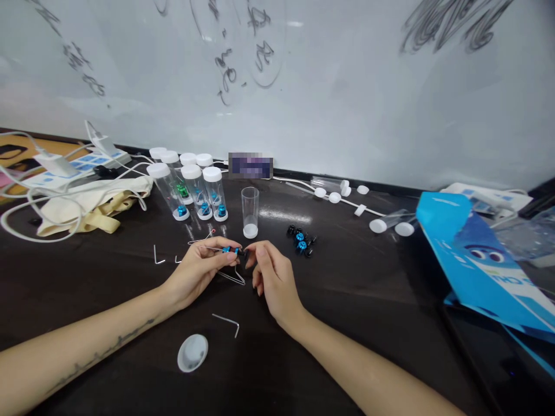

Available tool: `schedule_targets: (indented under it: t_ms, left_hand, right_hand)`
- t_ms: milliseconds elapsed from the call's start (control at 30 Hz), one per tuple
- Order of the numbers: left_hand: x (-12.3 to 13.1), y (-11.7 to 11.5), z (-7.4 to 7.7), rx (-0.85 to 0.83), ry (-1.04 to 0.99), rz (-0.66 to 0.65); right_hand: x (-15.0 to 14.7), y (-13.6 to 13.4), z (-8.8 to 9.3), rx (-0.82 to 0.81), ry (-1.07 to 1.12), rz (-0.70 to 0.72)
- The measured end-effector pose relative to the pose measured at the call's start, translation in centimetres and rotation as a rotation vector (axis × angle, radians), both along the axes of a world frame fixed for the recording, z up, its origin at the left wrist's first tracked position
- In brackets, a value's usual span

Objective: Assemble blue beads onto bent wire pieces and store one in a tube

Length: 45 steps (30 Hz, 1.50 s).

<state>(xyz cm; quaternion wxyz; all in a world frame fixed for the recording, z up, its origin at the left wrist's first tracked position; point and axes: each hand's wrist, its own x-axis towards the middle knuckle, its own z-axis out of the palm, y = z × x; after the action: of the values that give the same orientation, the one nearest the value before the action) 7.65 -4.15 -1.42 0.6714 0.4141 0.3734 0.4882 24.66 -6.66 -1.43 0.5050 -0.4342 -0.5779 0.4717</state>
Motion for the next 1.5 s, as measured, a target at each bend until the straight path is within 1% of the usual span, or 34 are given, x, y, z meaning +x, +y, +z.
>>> schedule_targets:
  t_ms: [533,967,1500]
  left_hand:
    - [0.09,-0.01,0.24,-0.010,0.006,0.014]
    - [0.06,-0.06,0.31,-0.006,0.013,-0.001]
    - [0.00,0.01,0.10,0.008,0.019,0.005]
  right_hand:
    - [-0.02,-0.05,0.19,-0.002,-0.006,-0.002]
    - [-0.02,-0.11,0.22,-0.014,0.001,-0.012]
    - [-0.02,-0.12,0.15,0.002,-0.020,-0.008]
